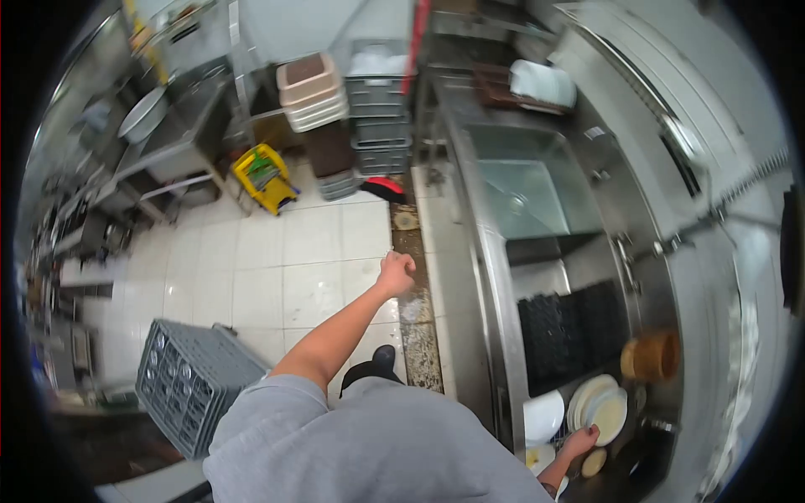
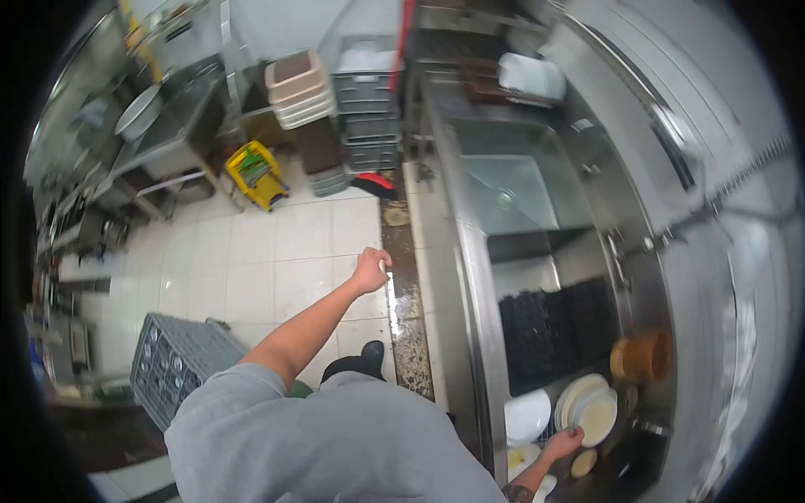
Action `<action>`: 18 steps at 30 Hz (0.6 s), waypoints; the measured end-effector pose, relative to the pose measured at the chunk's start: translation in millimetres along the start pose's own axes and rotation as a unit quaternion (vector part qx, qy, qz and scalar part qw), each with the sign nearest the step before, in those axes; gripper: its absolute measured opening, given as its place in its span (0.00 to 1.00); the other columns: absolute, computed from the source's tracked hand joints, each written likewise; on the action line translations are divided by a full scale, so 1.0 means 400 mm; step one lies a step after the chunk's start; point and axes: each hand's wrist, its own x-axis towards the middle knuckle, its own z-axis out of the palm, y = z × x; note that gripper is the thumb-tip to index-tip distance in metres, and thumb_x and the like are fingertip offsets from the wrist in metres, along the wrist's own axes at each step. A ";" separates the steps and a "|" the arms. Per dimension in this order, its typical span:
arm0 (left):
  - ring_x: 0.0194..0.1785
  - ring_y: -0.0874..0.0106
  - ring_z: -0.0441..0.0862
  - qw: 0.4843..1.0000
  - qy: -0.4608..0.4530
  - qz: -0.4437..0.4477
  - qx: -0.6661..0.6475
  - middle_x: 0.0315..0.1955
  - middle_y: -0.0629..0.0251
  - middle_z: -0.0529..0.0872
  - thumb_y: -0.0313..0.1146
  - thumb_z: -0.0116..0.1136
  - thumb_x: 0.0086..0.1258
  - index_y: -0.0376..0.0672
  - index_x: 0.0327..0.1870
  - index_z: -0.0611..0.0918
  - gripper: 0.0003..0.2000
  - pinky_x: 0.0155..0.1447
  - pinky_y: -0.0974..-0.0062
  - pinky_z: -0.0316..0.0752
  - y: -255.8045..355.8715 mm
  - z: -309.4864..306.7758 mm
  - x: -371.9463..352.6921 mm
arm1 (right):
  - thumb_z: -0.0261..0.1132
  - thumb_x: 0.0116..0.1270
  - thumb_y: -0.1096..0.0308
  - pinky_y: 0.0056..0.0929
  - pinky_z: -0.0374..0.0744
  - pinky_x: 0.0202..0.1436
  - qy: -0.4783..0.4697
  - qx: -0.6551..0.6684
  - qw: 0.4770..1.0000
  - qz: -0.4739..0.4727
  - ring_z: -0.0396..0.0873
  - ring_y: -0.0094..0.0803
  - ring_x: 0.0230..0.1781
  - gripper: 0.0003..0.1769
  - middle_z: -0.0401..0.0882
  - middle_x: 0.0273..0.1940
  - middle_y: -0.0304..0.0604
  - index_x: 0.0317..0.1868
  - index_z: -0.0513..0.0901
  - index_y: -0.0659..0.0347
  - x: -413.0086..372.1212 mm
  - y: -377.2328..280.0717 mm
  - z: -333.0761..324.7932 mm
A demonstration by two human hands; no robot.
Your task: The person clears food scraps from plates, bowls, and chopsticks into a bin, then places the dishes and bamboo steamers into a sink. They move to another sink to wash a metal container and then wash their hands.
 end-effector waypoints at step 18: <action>0.62 0.49 0.80 0.957 0.063 -0.273 0.075 0.56 0.46 0.84 0.52 0.60 0.67 0.36 0.53 0.86 0.26 0.65 0.56 0.76 -1.165 -0.642 -0.335 | 0.60 0.66 0.78 0.38 0.79 0.46 -0.183 0.063 0.914 -0.356 0.81 0.40 0.37 0.06 0.85 0.35 0.50 0.41 0.82 0.68 -0.144 -1.135 0.649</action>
